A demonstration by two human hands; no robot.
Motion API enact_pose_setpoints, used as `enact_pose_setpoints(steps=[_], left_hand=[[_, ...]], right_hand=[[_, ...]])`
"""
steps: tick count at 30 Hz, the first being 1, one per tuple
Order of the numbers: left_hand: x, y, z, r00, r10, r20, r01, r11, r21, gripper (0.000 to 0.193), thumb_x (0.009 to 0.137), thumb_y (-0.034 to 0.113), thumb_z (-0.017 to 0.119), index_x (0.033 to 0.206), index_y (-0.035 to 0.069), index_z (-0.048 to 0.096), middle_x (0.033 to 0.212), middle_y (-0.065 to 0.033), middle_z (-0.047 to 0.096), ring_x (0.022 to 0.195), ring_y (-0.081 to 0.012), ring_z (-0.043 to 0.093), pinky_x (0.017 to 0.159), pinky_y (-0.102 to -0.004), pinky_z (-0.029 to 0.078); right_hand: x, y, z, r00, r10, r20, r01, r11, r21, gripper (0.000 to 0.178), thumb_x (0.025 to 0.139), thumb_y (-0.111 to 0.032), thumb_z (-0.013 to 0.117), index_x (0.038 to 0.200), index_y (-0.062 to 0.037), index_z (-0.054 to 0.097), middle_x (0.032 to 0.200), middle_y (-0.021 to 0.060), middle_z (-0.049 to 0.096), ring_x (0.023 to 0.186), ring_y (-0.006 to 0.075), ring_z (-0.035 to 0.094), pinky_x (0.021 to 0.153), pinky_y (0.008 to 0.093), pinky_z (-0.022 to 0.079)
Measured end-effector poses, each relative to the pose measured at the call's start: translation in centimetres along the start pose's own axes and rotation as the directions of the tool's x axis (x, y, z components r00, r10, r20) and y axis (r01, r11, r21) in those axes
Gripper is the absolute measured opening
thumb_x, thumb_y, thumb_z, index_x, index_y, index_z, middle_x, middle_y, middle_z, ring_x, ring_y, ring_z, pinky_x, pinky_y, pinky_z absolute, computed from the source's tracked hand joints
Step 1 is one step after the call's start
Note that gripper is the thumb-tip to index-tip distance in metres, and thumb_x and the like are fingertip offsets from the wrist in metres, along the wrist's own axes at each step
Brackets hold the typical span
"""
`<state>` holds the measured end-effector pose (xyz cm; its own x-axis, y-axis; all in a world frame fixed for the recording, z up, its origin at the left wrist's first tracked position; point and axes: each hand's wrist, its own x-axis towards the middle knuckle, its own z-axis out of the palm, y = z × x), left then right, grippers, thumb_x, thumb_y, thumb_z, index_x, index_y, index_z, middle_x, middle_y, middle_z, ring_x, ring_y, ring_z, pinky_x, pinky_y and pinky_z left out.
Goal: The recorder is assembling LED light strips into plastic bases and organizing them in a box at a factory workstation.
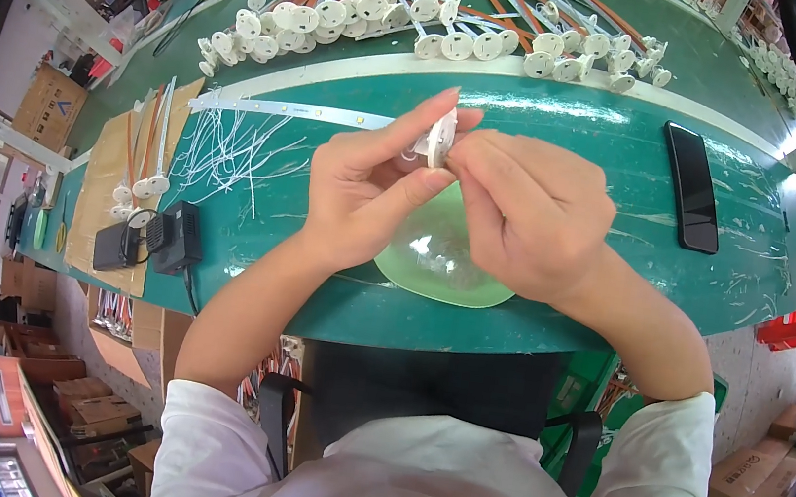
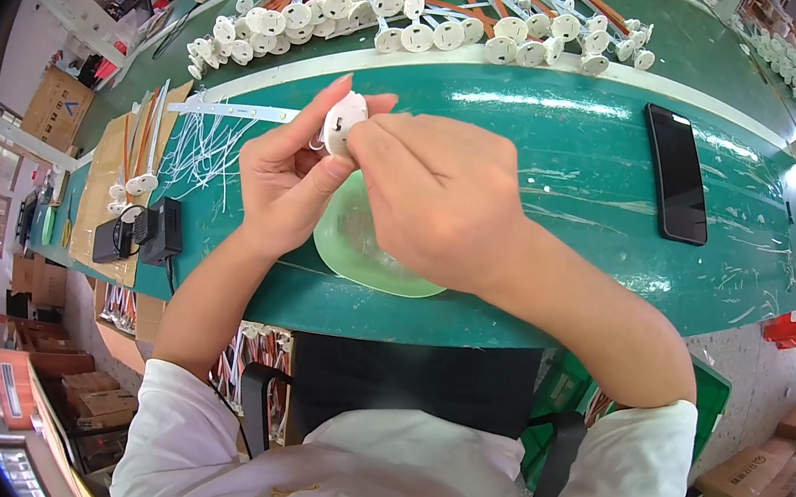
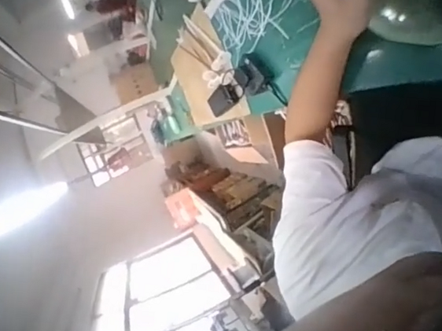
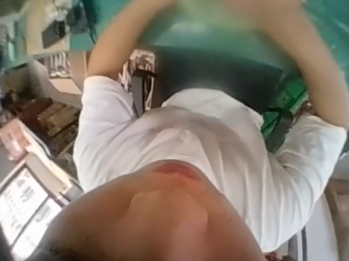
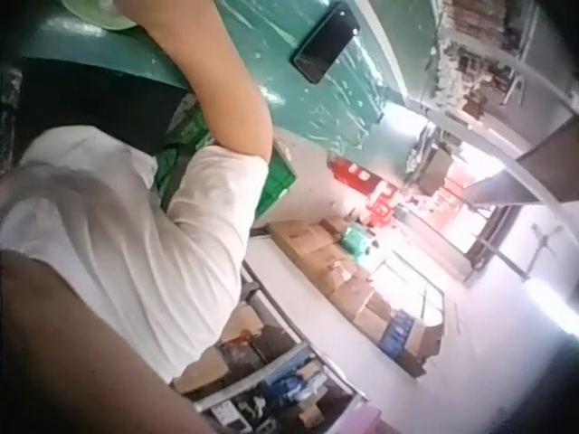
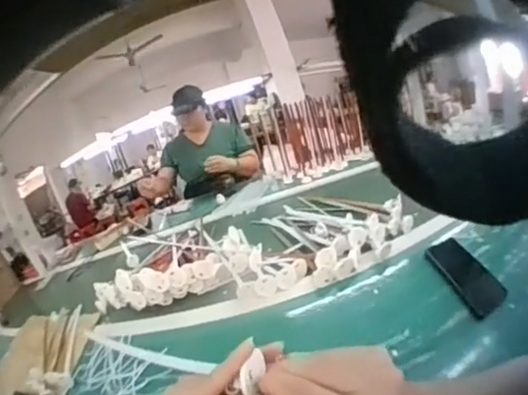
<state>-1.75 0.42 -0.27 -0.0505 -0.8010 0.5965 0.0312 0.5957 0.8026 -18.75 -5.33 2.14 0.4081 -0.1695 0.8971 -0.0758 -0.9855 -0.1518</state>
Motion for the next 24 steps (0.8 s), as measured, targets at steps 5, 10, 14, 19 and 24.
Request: enact_pose_setpoints(steps=[5,10,14,19,24], left_hand=[[-0.1,0.7,-1.3,0.999,-0.013,0.040,0.004,0.978,0.211,0.052,0.090,-0.004,0.060,0.140,0.000,0.048,0.127,-0.0204,0.062,0.114,-0.0194,0.061,0.094,-0.0312,0.050],[2.5,5.3,-7.4,0.938,-0.343,-0.044,0.283,0.692,0.664,0.041,0.095,0.003,0.056,0.136,0.006,0.055,0.112,-0.0105,0.071,0.097,-0.0113,0.064,0.081,-0.0264,0.051],[0.5,11.1,-20.7,0.903,-0.274,-0.330,0.326,-0.061,0.943,0.034,0.097,0.021,0.055,0.128,0.006,0.060,0.102,-0.0189,0.069,0.089,-0.0298,0.067,0.080,-0.0371,0.051],[-5.5,13.7,-34.3,0.689,-0.606,-0.398,0.068,-0.493,0.867,0.033,0.092,0.026,0.048,0.105,0.003,0.068,0.101,-0.0230,0.068,0.095,-0.0395,0.063,0.085,-0.0480,0.048],[-8.4,13.7,-34.4,0.335,-0.823,-0.459,0.080,-0.460,0.884,0.034,0.086,0.021,0.051,0.113,0.007,0.068,0.103,-0.0200,0.069,0.101,-0.0346,0.065,0.090,-0.0453,0.048]], right_hand=[[-0.1,0.0,1.7,0.998,0.032,-0.056,-0.031,0.999,0.018,0.019,0.074,0.006,0.071,0.091,0.0015,0.068,0.084,0.0138,0.071,0.069,0.0288,0.069,0.061,0.0313,0.055],[0.0,0.8,1.0,0.993,0.121,0.006,-0.121,0.993,0.015,0.021,0.076,0.001,0.074,0.096,-0.0002,0.069,0.095,0.0143,0.071,0.082,0.0299,0.069,0.072,0.0346,0.055],[-0.8,2.1,0.6,0.977,0.161,0.142,-0.154,0.987,-0.054,0.019,0.077,-0.002,0.074,0.096,-0.0017,0.069,0.098,0.0157,0.069,0.087,0.0312,0.068,0.076,0.0366,0.054],[-1.2,3.1,0.9,0.967,0.134,0.216,-0.122,0.990,-0.067,0.016,0.078,-0.004,0.074,0.092,-0.0022,0.068,0.095,0.0147,0.070,0.085,0.0324,0.067,0.075,0.0393,0.054],[-0.7,4.2,0.9,0.944,0.204,0.259,-0.186,0.978,-0.094,0.014,0.080,-0.007,0.072,0.093,-0.0028,0.069,0.092,0.0153,0.070,0.086,0.0348,0.067,0.076,0.0423,0.053]])
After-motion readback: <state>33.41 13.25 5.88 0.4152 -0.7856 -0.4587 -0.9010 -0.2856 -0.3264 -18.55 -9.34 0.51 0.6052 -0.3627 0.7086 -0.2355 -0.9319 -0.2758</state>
